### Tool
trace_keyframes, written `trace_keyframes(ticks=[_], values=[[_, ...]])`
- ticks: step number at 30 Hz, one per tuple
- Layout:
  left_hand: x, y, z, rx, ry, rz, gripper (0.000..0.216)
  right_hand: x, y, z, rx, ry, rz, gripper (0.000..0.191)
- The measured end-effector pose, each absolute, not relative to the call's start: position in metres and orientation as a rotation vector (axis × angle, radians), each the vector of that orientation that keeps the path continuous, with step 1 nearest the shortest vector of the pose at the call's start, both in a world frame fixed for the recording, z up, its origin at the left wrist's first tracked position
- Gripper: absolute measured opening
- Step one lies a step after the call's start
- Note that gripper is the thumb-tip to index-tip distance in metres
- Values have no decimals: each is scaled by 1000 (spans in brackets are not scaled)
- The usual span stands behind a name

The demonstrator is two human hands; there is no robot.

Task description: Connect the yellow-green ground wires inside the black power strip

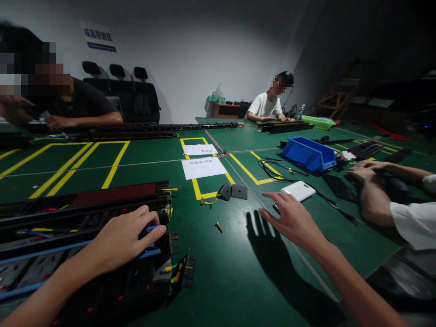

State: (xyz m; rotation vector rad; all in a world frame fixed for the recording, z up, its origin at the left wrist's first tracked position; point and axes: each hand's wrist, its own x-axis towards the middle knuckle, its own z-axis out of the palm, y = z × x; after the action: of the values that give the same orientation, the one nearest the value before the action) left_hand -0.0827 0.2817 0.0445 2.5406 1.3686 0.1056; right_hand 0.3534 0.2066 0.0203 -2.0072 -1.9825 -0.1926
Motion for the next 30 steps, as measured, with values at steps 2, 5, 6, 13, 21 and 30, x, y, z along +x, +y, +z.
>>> trace_keyframes(ticks=[2, 5, 6, 13, 21, 30], values=[[-83, 281, 45, 2542, 1361, 123, 49, 336, 221, 27, -1939, -2048, -187, 44], [-83, 282, 47, 2540, 1356, 134, 50, 311, 243, 31, -1849, -2150, -185, 39], [-83, 282, 48, 2536, 1364, 136, 51, 303, 249, 32, -1822, -2186, -159, 37], [-84, 282, 48, 2446, 1382, 300, 54, 251, 284, 26, -1586, -2390, -140, 26], [-86, 281, 50, 2435, 1534, 558, 51, 205, 300, 20, -1544, -2550, -271, 20], [-84, 279, 50, 2480, 1607, 574, 46, 199, 310, 20, -1556, -2552, -255, 15]])
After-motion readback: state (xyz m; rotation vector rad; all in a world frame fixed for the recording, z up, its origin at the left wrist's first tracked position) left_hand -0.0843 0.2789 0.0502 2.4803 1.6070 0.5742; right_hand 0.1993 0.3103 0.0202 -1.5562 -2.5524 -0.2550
